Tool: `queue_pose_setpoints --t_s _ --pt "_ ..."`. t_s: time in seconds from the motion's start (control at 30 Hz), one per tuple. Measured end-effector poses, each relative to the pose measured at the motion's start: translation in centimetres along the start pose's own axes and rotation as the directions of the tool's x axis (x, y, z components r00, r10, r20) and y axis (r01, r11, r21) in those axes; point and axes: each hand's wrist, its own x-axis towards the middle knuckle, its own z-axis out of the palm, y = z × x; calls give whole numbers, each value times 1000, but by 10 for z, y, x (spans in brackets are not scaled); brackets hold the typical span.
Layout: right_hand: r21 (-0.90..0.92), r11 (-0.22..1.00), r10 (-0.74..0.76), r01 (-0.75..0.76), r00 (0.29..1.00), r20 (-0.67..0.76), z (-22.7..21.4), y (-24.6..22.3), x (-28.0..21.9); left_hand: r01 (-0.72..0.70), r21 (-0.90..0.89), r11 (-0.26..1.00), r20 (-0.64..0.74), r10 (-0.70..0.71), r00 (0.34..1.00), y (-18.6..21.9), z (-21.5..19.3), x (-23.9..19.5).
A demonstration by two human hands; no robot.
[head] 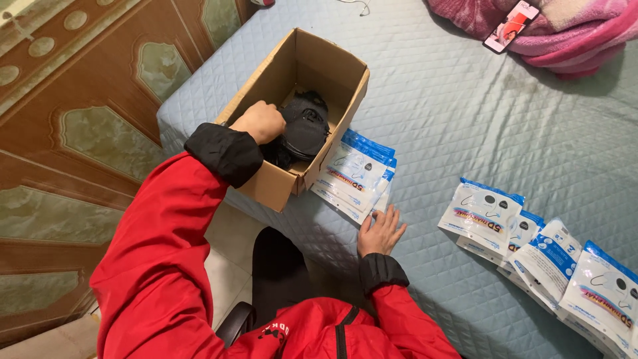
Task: The person sits on the floor and handles black face masks, picking them up from a cardboard box and placing them on a bed. They also handle sealed plastic packages containing masks, moving them around on the bed surface.
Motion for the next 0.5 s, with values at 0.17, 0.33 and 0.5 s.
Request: queue_pose_setpoints --t_s 0.17,0.33,0.5 --pt "-27 1000 10 -11 999 -53 11 3 -3 80 49 996 -195 -69 978 -25 -65 -35" --pt "118 988 84 -103 984 156 -8 -3 2 59 -436 898 -345 -227 911 -31 -127 -79" --pt "156 977 113 -143 976 188 -6 -1 4 46 -734 678 -278 -361 890 -7 -155 -99"
